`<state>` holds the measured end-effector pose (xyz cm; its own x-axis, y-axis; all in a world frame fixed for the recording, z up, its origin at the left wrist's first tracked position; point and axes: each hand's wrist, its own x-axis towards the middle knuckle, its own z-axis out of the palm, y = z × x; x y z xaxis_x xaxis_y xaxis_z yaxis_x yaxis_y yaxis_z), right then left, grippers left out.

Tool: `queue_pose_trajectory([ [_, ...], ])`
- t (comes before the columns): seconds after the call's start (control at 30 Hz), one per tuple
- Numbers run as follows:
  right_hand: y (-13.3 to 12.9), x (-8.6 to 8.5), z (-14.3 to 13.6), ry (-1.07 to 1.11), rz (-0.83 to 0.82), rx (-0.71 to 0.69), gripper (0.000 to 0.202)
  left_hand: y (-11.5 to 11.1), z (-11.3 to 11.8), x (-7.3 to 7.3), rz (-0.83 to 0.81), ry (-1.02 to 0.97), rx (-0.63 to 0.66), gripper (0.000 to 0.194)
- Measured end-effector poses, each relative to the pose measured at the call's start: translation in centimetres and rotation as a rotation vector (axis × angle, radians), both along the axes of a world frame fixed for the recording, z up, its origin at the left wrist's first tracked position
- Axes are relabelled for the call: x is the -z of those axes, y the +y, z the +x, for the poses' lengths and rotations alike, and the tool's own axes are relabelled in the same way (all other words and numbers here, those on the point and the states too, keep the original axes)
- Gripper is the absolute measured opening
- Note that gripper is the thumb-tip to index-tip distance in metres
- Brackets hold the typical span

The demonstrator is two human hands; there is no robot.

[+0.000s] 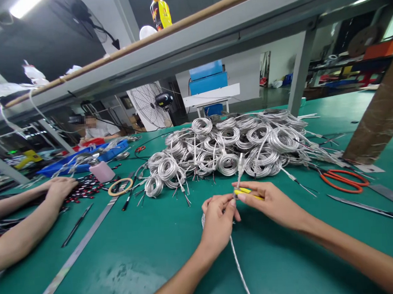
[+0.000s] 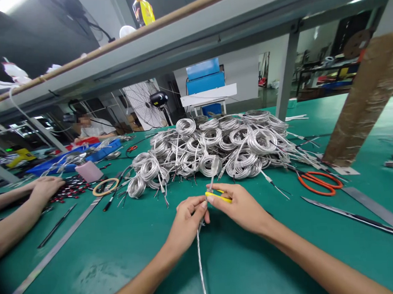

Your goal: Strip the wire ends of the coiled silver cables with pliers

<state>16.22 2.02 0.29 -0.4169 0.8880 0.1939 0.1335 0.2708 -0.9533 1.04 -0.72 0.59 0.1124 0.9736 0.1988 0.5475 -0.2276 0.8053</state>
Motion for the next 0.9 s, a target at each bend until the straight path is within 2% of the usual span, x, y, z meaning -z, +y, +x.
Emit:
queue_pose_trajectory([
  [0.07, 0.2, -0.1, 0.1, 0.023, -0.028, -0.053, 0.051, 0.1, -0.3, 0.0, -0.020, -0.010, 0.069, 0.029],
  [0.13, 0.4, -0.1, 0.3, 0.028, -0.002, -0.076, 0.045, 0.1, -0.5, 0.0, -0.037, -0.017, 0.116, 0.029],
  [0.33, 0.7, 0.2, 0.3, -0.028, 0.105, -0.039, 0.032, -0.2, -0.6, -0.2, -0.045, -0.016, 0.139, 0.026],
  [0.47, 0.2, 0.5, -0.3, -0.017, 0.115, 0.069, 0.031, -0.4, -0.3, -0.2, -0.021, -0.023, 0.099, 0.027],
  [0.6, -0.9, 1.2, -0.8, -0.034, 0.129, 0.151, 0.043, -0.4, -0.1, -0.1, 0.003, -0.041, 0.027, 0.026],
  [0.7, -1.6, 1.6, -1.2, -0.151, 0.211, 0.191, 0.047, -0.4, 0.1, -0.1, 0.034, -0.053, 0.001, 0.025],
  [0.9, -1.7, 2.3, -1.4, -0.237, 0.371, 0.305, 0.043, -0.7, 0.4, -0.1, 0.087, -0.042, -0.035, 0.031],
])
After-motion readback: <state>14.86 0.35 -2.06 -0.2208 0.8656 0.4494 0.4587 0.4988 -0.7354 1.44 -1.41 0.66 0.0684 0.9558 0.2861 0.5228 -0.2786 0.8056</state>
